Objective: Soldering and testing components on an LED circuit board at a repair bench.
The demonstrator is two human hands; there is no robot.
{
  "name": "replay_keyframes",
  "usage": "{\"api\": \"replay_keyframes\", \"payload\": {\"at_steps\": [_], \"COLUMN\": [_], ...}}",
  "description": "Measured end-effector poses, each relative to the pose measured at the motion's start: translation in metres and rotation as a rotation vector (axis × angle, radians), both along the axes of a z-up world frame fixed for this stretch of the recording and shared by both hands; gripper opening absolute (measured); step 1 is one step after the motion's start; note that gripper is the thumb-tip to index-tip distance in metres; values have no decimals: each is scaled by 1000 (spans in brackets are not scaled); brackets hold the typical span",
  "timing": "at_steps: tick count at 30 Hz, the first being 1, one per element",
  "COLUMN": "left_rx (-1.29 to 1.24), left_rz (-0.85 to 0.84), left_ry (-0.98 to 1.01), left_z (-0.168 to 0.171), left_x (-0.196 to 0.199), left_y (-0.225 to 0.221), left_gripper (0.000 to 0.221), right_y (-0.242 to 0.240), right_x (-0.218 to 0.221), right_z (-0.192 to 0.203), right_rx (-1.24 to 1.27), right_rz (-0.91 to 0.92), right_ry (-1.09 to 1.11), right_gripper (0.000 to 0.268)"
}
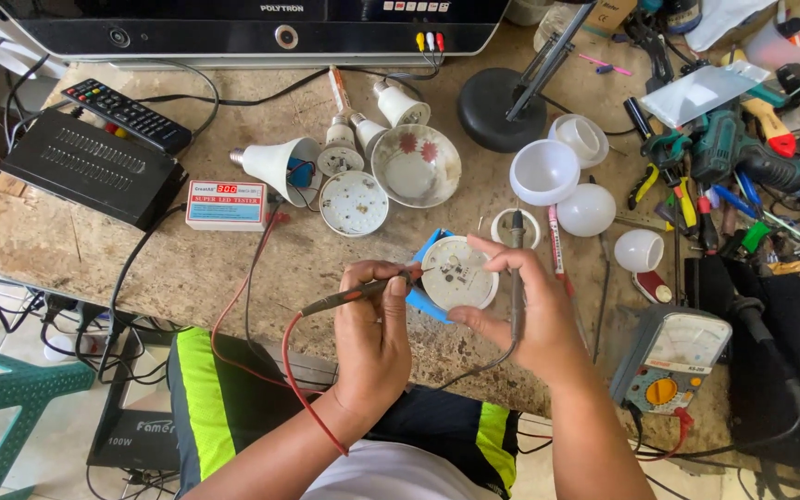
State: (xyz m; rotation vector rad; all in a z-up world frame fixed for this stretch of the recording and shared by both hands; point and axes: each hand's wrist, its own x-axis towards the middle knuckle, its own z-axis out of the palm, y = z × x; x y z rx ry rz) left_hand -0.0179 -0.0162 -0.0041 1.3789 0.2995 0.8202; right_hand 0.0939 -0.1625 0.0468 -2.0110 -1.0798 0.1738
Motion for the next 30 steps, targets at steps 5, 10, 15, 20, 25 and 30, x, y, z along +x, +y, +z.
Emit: {"api": "replay_keyframes", "payload": {"at_steps": [5,10,15,20,25,30], "left_rx": [3,32,142,111,151,181], "left_rz": [-13,0,38,-12,41,0], "left_ry": [31,24,60,82,113,65], "left_z": [1,-2,1,4,4,3], "left_x": [1,5,15,18,13,11], "left_y": [2,3,7,11,7,8], "left_gripper": [13,13,12,14,16,16], "right_y": [5,9,21,15,-3,-9], "right_x": [-8,-22,-41,-38,-3,32], "right_z": [-3,-8,-16,-18,-10,4], "right_rx": [11,7,34,51,163,459], "right_rz": [-40,-149,-366,-357,-289,-375], "right_ry": [-130,-143,-463,-401,-131,362], "right_gripper": [60,59,60,64,39,41]}}
